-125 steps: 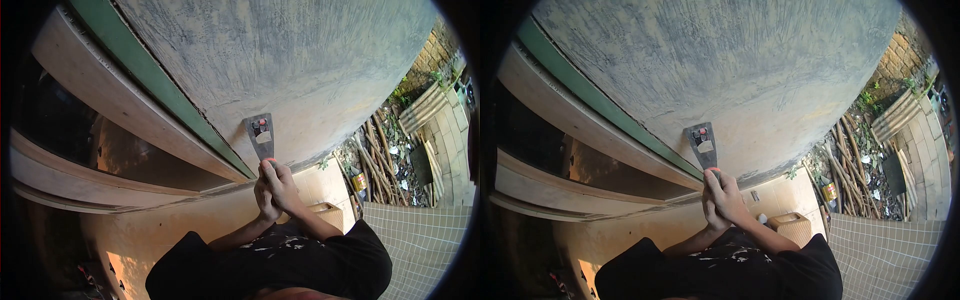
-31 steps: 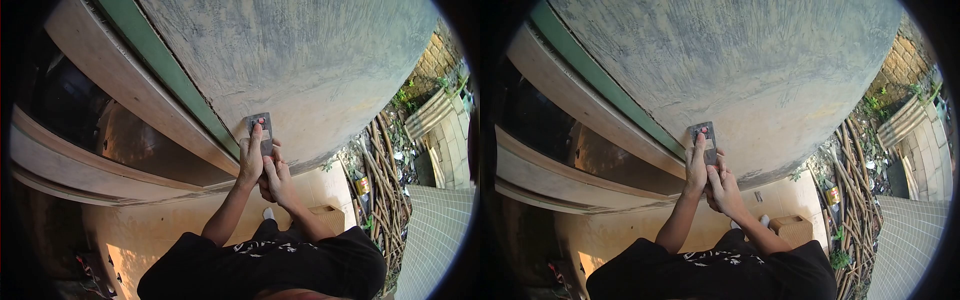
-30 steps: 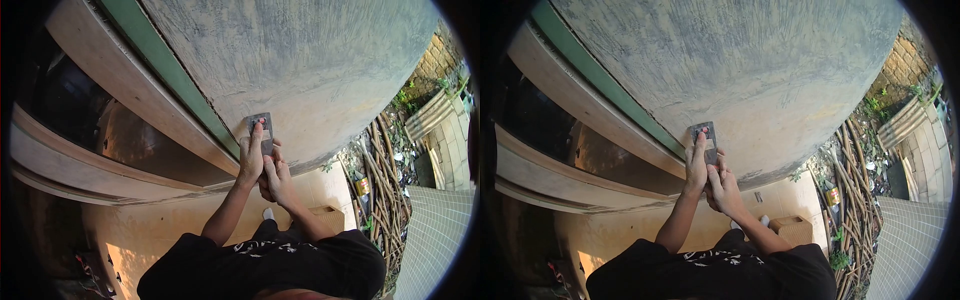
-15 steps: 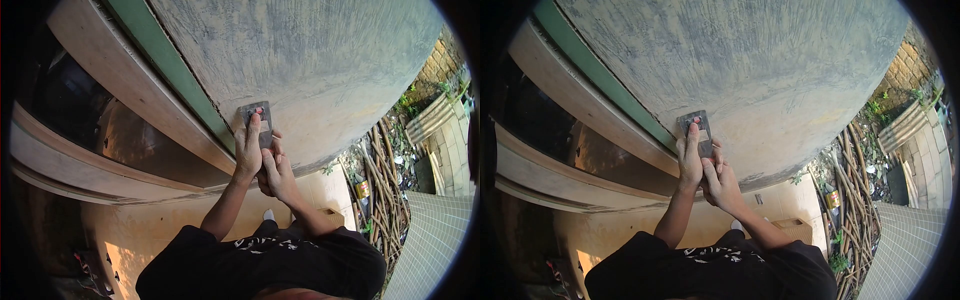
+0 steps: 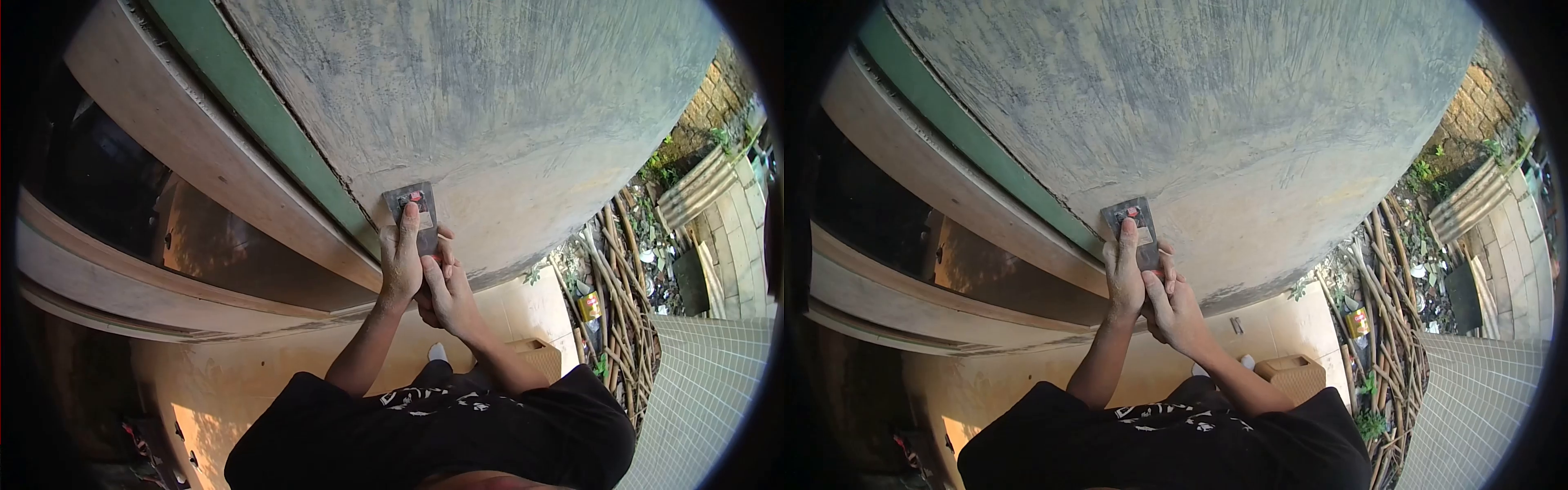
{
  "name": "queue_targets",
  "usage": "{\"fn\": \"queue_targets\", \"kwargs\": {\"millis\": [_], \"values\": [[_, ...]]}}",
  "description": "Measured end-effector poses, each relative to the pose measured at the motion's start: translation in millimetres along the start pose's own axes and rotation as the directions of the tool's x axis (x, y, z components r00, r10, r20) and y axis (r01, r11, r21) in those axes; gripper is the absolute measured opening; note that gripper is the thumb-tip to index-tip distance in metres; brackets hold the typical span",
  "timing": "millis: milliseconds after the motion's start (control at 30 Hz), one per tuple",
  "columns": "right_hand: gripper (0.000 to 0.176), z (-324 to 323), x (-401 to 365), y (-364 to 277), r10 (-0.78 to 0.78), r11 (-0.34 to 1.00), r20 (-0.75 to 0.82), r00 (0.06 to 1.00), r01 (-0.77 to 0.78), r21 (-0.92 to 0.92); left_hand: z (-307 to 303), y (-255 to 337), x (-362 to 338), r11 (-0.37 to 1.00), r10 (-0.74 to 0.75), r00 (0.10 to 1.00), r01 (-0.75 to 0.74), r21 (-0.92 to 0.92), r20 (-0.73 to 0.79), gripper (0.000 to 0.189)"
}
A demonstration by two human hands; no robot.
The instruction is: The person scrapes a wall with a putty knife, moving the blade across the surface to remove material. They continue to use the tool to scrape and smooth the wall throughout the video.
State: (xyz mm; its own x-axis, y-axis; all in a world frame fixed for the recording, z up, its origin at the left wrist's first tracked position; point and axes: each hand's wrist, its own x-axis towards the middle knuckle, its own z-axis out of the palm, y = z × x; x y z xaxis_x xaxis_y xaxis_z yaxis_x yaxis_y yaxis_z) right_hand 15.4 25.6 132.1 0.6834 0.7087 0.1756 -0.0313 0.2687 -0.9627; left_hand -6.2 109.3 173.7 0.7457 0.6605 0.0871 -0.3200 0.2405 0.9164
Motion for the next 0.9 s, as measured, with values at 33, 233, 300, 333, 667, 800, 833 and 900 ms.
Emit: {"fn": "queue_targets", "kwargs": {"millis": [33,233,300,333,667,800,833,900], "values": [[0.037,-7,-7,3,0.129,0.991,0.017,0.992,-0.129,0.043,-4,-14,-4,1.0,-0.021,1.0,0.021,0.01,-0.01,0.059],[0.026,-37,-19,12,0.133,0.986,0.006,0.991,-0.133,0.097,6,-51,-16,0.978,-0.169,0.979,0.181,-0.108,0.112,0.061],[0.031,-43,-16,16,0.19,0.979,-0.066,0.98,-0.184,0.09,12,-55,-15,0.988,-0.082,0.962,0.114,-0.108,0.261,0.067],[0.034,-55,-15,22,0.308,0.95,-0.011,0.951,-0.306,0.055,12,-62,-15,0.988,-0.084,0.96,0.116,-0.107,0.267,0.067],[0.042,-61,-17,20,0.4,0.915,-0.04,0.916,-0.401,-0.051,8,-92,-19,0.985,-0.171,0.979,0.171,0.006,0.11,0.068],[0.043,-57,-17,27,0.386,0.916,-0.07,0.92,-0.391,-0.094,12,-84,-16,0.984,-0.174,0.977,0.176,-0.001,0.121,0.065],[0.042,-53,-16,29,0.214,0.959,-0.122,0.969,-0.232,-0.16,13,-79,-16,0.982,-0.188,0.976,0.189,0.005,0.109,0.064],[0.038,-54,-6,27,0.03,0.979,-0.072,0.997,-0.044,-0.201,20,-61,-9,0.987,-0.158,0.983,0.159,-0.01,0.092,0.061]]}}
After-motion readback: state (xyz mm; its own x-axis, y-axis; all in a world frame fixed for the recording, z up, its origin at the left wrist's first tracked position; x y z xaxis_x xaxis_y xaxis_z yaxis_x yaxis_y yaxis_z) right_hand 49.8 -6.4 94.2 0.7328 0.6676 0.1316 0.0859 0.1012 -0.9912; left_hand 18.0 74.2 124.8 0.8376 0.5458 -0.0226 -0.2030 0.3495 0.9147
